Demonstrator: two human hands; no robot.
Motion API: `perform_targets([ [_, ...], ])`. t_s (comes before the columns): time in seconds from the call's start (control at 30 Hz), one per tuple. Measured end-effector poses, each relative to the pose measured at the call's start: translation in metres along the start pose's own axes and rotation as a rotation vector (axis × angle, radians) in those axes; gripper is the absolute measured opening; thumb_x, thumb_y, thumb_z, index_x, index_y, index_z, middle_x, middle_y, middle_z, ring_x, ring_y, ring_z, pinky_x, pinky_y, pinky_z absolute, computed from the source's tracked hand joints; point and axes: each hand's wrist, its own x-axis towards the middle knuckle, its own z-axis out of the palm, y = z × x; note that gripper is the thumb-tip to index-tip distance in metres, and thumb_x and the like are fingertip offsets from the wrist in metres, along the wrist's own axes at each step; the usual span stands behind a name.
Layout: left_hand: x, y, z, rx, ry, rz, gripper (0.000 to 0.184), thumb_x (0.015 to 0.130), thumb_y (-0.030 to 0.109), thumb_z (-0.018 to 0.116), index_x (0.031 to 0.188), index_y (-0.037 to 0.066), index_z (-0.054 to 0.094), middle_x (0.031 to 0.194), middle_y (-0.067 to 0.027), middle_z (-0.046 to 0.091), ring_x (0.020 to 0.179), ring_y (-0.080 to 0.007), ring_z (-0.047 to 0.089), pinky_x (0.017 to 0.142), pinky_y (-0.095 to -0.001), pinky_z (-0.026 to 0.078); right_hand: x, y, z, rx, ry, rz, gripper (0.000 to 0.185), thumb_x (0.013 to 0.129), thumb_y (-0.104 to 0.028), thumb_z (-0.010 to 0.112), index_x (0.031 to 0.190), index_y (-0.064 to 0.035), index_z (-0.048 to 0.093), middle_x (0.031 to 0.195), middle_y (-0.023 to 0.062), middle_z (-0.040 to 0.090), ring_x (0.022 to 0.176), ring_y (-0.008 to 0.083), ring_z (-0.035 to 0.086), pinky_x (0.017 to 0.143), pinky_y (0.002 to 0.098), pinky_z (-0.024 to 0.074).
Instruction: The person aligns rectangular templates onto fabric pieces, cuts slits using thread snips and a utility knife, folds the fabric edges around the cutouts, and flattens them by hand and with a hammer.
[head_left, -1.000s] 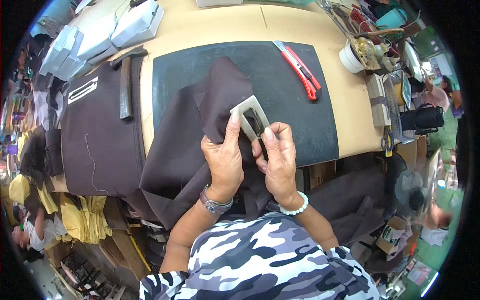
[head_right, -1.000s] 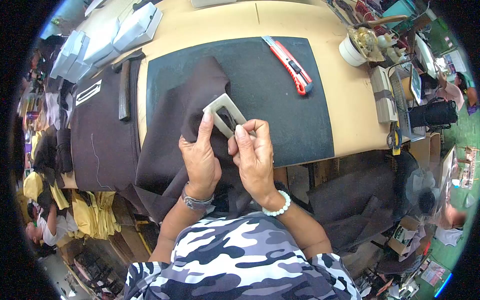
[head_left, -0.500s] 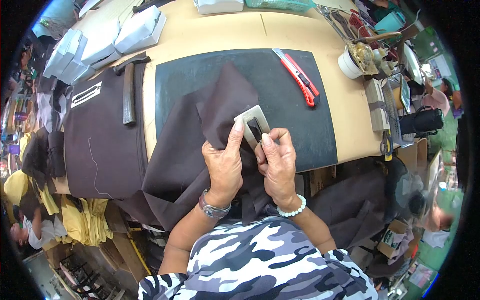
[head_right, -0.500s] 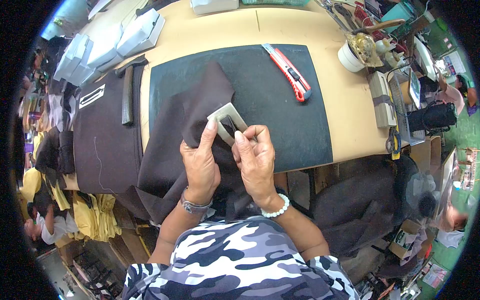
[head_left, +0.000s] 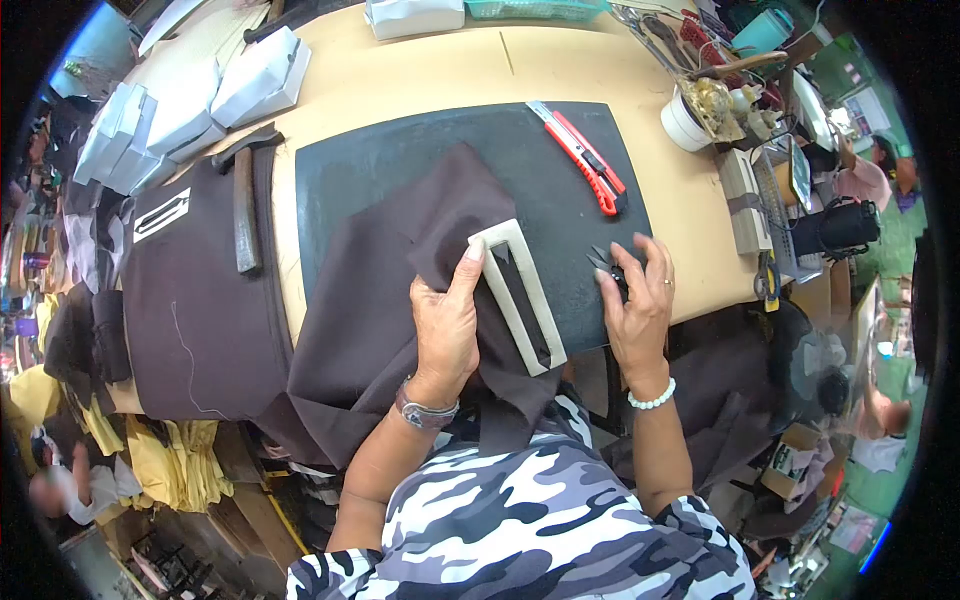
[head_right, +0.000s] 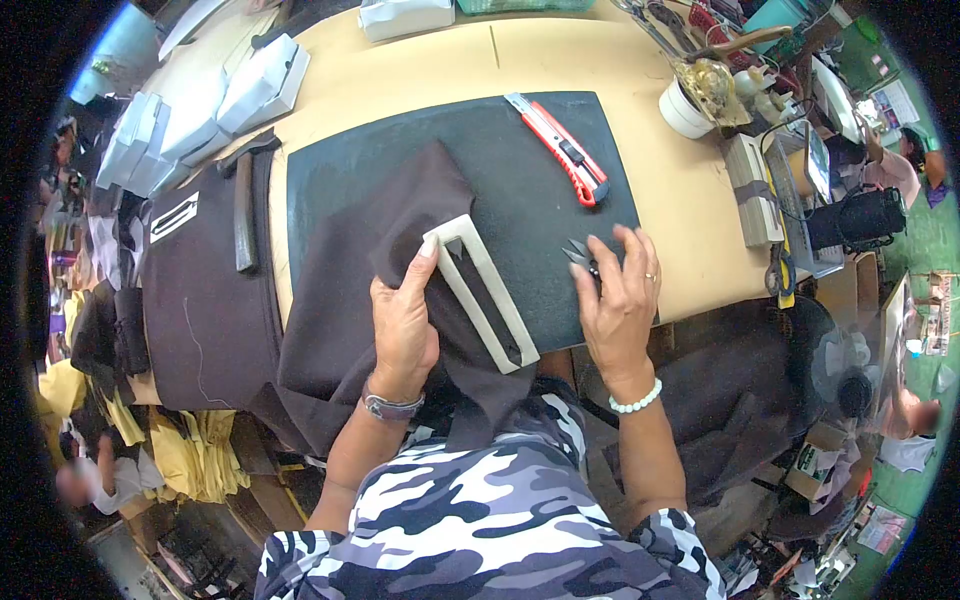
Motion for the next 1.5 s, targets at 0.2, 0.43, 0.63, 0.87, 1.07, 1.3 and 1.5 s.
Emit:
perform_targets([
  [0.2,-0.006,0.004,0.001,0.022,-0.038,-0.028,0.023,0.086,0.011,0.063,0.105,-0.001,0.058,0.103,-0.0075,0.063,0.091,-0.0131,0.059,0.082,-0.0273,0.047,0.045,-0.043,-0.004,0.322,-0.020,-0.435,0.029,0.070,-0.014,0.070,0.099,-0.0113,0.065,0.114,0.0097,0.055,0.114,0.0305,0.048,0.097,0.0438,0.0361],
  [0.43,-0.009,0.005,0.000,0.100,-0.109,0.053,0.020,0.088,0.011,0.062,0.103,-0.001,0.061,0.099,-0.0060,0.064,0.087,-0.0119,0.060,0.079,-0.0262,0.048,0.070,-0.046,0.004,0.335,-0.045,-0.700,0.014,0.070,-0.009,0.069,0.082,-0.0106,0.064,0.098,0.0029,0.061,0.103,0.0229,0.054,0.093,0.0410,0.0394],
  [0.63,-0.008,0.008,-0.006,0.062,-0.182,0.028,0.017,0.089,0.012,0.061,0.100,-0.001,0.063,0.095,-0.0043,0.065,0.083,-0.0101,0.060,0.077,-0.0249,0.048,0.084,-0.052,0.006,0.631,-0.239,-0.491,0.013,0.070,-0.006,0.070,0.078,-0.0031,0.060,0.078,0.0069,0.059,0.079,0.0240,0.058,0.075,0.0351,0.0443],
  [0.87,-0.007,0.012,-0.005,0.040,-0.150,-0.006,0.019,0.088,0.010,0.061,0.103,-0.001,0.062,0.098,-0.0065,0.065,0.087,-0.0111,0.061,0.079,-0.0248,0.048,0.087,-0.072,0.017,0.947,-0.318,0.089,0.011,0.085,-0.007,0.059,0.090,0.0026,0.059,0.081,0.0104,0.061,0.070,0.0148,0.059,0.063,0.0278,0.0491],
  [1.07,0.001,0.023,0.005,-0.075,-0.015,0.061,0.014,0.089,0.011,0.060,0.100,0.001,0.062,0.096,-0.0069,0.066,0.086,-0.0142,0.063,0.079,-0.0274,0.049,0.050,-0.095,0.006,0.918,-0.133,0.040,0.018,0.084,-0.001,0.055,0.102,0.0015,0.057,0.087,0.0166,0.061,0.073,0.0279,0.063,0.066,0.0345,0.0500],
  [1.3,0.005,0.015,0.003,-0.157,0.030,0.036,0.021,0.089,0.013,0.060,0.105,0.000,0.060,0.095,-0.0098,0.067,0.083,-0.0162,0.064,0.075,-0.0279,0.052,0.012,-0.089,-0.003,0.744,-0.276,0.173,0.031,0.082,0.000,0.056,0.113,-0.0003,0.050,0.087,0.0166,0.061,0.071,0.0306,0.063,0.063,0.0360,0.0500],
  [1.5,0.012,0.015,-0.008,-0.123,0.141,0.083,0.016,0.088,0.009,0.059,0.102,0.003,0.062,0.100,-0.0057,0.064,0.091,-0.0135,0.060,0.083,-0.0275,0.046,-0.004,-0.071,-0.013,0.684,-0.306,0.229,0.039,0.080,0.004,0.057,0.118,-0.0014,0.048,0.082,0.0171,0.065,0.074,0.0323,0.066,0.064,0.0361,0.0510],
])
